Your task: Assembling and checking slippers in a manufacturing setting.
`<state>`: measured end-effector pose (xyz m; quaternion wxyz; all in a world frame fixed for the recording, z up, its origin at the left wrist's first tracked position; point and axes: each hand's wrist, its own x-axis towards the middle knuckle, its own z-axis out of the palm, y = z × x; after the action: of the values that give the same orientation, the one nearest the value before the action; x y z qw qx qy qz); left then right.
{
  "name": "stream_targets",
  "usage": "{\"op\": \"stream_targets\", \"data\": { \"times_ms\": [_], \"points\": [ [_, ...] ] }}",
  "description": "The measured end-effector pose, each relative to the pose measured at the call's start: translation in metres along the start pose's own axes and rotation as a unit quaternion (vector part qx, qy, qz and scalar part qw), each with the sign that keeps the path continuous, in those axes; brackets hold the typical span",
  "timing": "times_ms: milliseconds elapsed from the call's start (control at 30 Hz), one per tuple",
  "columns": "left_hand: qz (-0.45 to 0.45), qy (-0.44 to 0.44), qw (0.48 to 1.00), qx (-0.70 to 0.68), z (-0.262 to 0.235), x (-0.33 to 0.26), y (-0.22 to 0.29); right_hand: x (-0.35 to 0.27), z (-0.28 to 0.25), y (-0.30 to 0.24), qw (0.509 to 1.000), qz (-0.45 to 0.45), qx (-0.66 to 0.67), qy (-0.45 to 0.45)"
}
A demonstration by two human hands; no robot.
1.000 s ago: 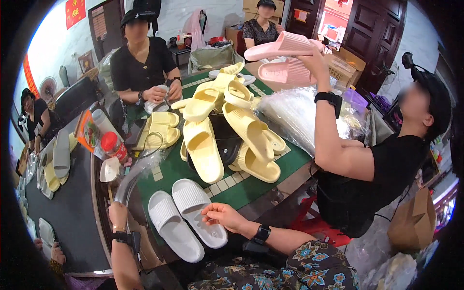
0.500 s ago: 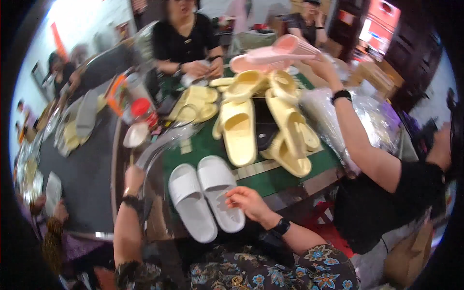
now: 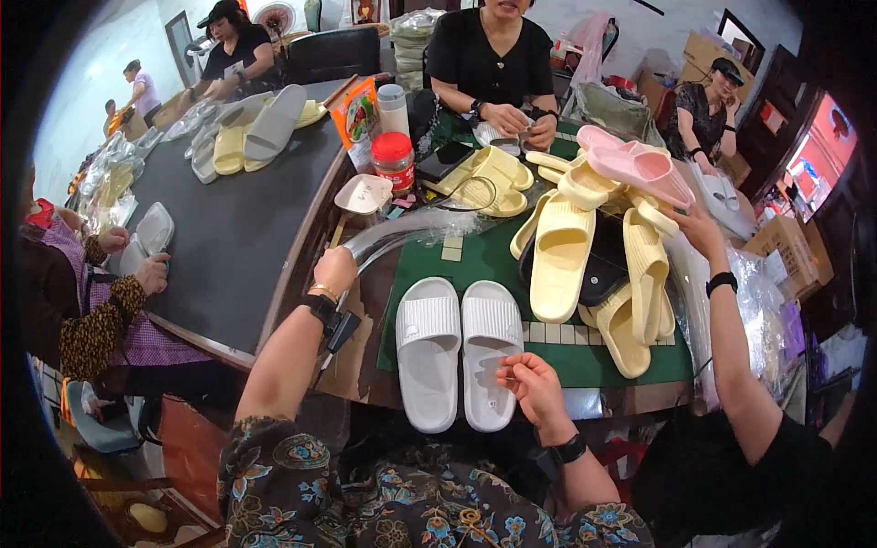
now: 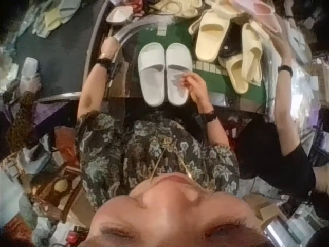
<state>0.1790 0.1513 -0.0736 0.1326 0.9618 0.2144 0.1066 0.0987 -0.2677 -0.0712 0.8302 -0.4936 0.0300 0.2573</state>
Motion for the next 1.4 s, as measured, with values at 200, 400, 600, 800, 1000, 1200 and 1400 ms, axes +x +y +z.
{"op": "stream_targets", "data": {
  "times_ms": [200, 400, 600, 800, 1000, 1200, 1400],
  "points": [
    [0.017, 0.014, 1.000, 0.000, 0.001, 0.012, -0.005, 0.002, -0.001, -0.003, 1.000, -0.002, 0.007, -0.010],
    [-0.005, -0.049, 0.999, 0.001, -0.001, -0.002, 0.011, -0.001, -0.011, 0.003, 1.000, -0.003, 0.010, -0.002],
    [-0.012, -0.051, 0.998, 0.028, -0.014, 0.000, -0.012, -0.001, -0.001, 0.009, 0.999, 0.042, 0.014, -0.018],
    [-0.011, -0.024, 0.999, 0.021, -0.022, 0.015, 0.002, 0.001, -0.002, 0.005, 1.000, 0.000, 0.027, 0.003],
    [-0.019, 0.008, 1.000, 0.009, -0.035, 0.021, 0.013, 0.000, -0.001, -0.002, 0.999, -0.010, 0.030, 0.011],
    [-0.001, 0.050, 0.999, -0.016, -0.043, 0.021, 0.004, -0.002, 0.002, 0.000, 0.999, -0.012, 0.037, 0.006],
    [0.049, 0.086, 0.993, -0.060, -0.065, 0.027, 0.002, -0.012, 0.004, 0.001, 0.971, -0.151, -0.161, 0.090]
  ]
}}
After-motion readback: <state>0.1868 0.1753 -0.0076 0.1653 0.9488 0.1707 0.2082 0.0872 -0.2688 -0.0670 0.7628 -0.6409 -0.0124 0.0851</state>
